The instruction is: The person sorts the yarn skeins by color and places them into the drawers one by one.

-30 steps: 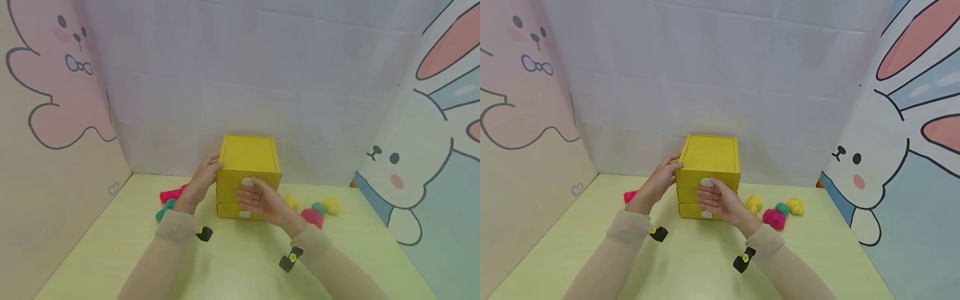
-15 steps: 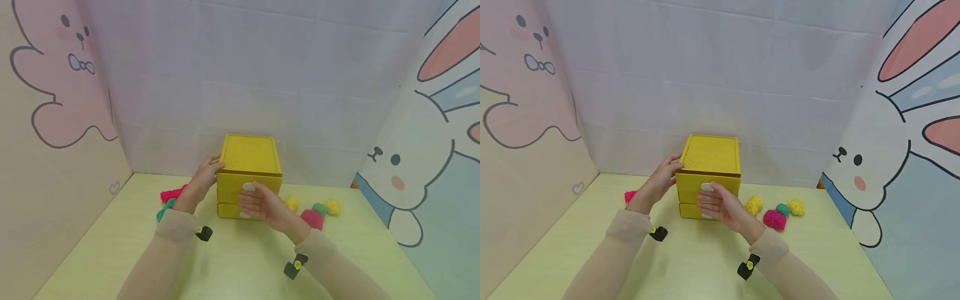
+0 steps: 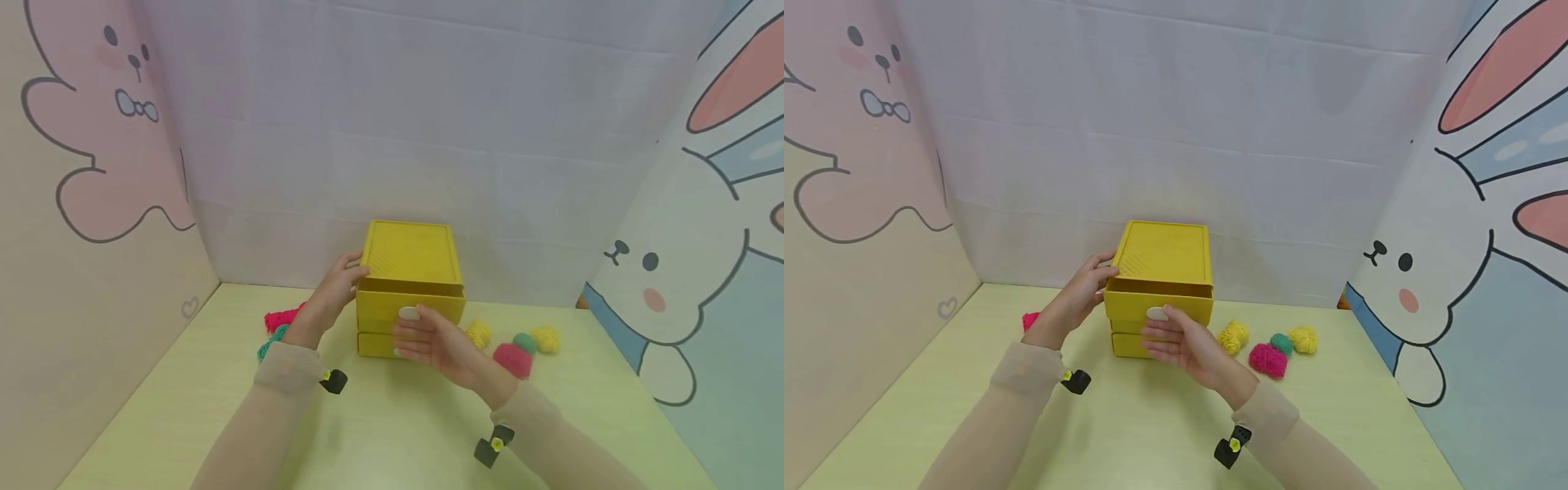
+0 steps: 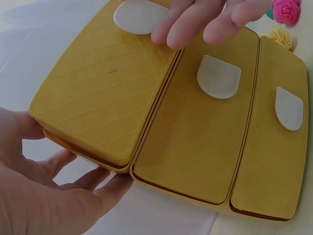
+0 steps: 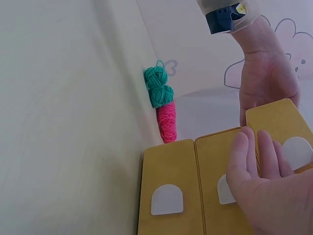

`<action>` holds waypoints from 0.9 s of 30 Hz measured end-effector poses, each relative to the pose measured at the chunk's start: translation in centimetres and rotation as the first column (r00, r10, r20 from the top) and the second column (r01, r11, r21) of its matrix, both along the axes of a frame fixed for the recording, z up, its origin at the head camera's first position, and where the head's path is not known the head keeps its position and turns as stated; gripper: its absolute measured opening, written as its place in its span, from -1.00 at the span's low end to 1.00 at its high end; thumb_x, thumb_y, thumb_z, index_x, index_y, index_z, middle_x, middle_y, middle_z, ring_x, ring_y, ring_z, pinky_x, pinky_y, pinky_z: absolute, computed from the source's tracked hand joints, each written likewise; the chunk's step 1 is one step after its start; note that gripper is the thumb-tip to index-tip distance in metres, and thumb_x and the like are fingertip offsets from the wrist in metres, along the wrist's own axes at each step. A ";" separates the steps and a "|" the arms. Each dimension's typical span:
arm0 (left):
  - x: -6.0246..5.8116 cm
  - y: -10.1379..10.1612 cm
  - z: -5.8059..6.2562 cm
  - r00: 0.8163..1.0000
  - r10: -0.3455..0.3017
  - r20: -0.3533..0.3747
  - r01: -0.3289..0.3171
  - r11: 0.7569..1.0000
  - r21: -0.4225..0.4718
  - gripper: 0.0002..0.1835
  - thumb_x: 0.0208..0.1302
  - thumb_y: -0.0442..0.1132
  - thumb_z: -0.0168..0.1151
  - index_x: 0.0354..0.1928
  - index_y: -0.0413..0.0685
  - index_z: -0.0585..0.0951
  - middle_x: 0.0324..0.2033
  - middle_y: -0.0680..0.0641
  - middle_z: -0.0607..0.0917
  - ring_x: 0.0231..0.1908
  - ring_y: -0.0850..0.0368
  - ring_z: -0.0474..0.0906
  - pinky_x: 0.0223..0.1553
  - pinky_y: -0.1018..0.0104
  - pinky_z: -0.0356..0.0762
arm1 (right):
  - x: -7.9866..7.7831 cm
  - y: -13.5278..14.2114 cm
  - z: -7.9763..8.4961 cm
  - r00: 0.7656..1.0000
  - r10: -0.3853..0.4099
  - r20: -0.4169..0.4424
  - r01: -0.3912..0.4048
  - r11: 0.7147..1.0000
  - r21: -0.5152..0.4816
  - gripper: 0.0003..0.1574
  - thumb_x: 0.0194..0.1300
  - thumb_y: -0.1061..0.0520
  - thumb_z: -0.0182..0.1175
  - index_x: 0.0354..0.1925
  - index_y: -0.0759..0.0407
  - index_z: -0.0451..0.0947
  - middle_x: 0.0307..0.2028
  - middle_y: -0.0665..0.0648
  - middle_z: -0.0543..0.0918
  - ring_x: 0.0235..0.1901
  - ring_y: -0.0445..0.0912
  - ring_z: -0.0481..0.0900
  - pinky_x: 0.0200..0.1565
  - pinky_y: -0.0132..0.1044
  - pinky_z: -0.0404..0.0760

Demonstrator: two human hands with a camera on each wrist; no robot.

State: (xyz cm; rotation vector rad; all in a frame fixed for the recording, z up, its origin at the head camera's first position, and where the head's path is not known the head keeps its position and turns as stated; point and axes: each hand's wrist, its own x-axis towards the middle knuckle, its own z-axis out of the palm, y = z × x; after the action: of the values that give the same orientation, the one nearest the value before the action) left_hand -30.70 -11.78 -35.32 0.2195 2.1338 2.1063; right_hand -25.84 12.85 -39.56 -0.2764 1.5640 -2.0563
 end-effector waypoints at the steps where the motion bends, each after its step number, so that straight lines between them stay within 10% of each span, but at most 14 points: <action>1: 0.0 0.0 0.0 1.000 0.001 0.002 -0.001 1.000 0.000 -0.32 0.64 -0.10 0.02 0.68 0.03 0.11 0.59 -0.13 0.25 0.59 -0.16 0.15 0.62 -0.17 0.03 | 0.1 0.0 0.0 1.000 -0.001 0.002 0.001 1.000 0.000 -0.08 0.68 -0.30 -0.04 0.54 0.42 0.25 0.47 0.46 0.42 0.48 0.37 0.36 0.34 -0.02 0.57; 27: -0.4 -0.4 -0.2 0.999 -0.037 -0.007 0.037 0.999 -0.002 -0.31 0.66 -0.09 0.01 0.69 0.06 0.07 0.63 -0.11 0.15 0.62 -0.13 0.10 0.63 -0.11 0.04 | 3.4 0.7 0.1 0.997 0.062 0.040 -0.062 0.998 0.007 -0.06 0.67 -0.26 0.00 0.54 0.49 0.22 0.32 0.35 0.62 0.35 0.23 0.58 0.36 -0.06 0.57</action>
State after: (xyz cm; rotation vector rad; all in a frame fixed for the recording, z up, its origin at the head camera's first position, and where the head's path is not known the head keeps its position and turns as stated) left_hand -31.07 -12.21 -35.52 0.2642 2.1186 2.0865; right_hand -22.45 13.58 -39.43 -0.2763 1.5213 -1.9957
